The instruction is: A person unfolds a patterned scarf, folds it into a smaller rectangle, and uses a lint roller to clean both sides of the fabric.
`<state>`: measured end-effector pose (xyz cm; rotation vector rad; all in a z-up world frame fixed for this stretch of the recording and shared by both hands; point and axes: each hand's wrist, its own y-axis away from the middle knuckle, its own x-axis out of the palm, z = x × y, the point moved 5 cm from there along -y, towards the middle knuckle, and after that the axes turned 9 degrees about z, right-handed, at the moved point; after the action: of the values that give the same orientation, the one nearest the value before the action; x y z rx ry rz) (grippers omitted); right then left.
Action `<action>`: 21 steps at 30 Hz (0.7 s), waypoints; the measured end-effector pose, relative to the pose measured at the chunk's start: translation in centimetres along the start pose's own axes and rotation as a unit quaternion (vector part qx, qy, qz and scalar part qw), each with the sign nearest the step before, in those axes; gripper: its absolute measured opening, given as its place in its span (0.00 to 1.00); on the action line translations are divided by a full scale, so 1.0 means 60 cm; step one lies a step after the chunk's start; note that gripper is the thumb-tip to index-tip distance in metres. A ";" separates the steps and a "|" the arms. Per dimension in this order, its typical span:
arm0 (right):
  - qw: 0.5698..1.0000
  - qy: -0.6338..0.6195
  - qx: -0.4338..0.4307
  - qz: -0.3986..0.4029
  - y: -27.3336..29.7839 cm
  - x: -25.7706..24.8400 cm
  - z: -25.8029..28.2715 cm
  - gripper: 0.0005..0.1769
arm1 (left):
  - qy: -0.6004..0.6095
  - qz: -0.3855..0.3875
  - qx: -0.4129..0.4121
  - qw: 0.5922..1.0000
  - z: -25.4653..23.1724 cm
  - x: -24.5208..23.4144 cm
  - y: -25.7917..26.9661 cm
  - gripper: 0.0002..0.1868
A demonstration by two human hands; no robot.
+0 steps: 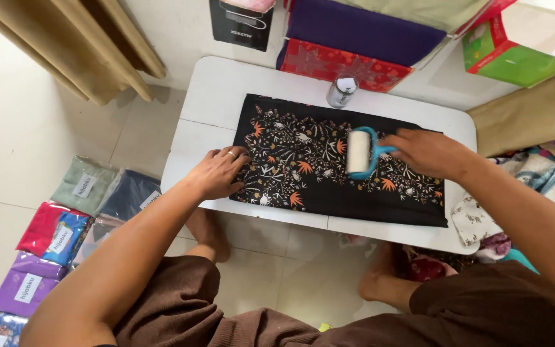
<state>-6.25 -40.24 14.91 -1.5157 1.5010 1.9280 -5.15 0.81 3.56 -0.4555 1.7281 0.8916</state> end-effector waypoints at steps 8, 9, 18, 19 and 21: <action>0.999 -0.017 -0.022 -0.045 -0.082 -0.013 0.070 0.20 | 0.019 -0.059 0.048 0.997 -0.011 -0.044 0.012 0.27; 0.998 -0.017 -0.021 -0.049 -0.083 -0.027 0.062 0.20 | 0.015 -0.061 0.048 0.997 0.002 -0.052 0.014 0.27; 0.991 -0.050 -0.027 -0.125 -0.162 -0.049 0.125 0.20 | 0.004 -0.069 0.083 0.994 -0.015 -0.053 -0.009 0.26; 0.990 -0.054 -0.024 -0.131 -0.165 -0.045 0.124 0.20 | 0.005 -0.070 0.090 0.993 -0.020 -0.050 -0.013 0.26; 0.988 -0.061 -0.018 -0.140 -0.170 -0.035 0.122 0.20 | 0.008 -0.071 0.106 0.992 -0.032 -0.043 -0.022 0.26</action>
<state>-2.14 -29.05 10.46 -1.5020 1.1390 1.8535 -4.62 -1.81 5.75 -0.4386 1.7601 0.5965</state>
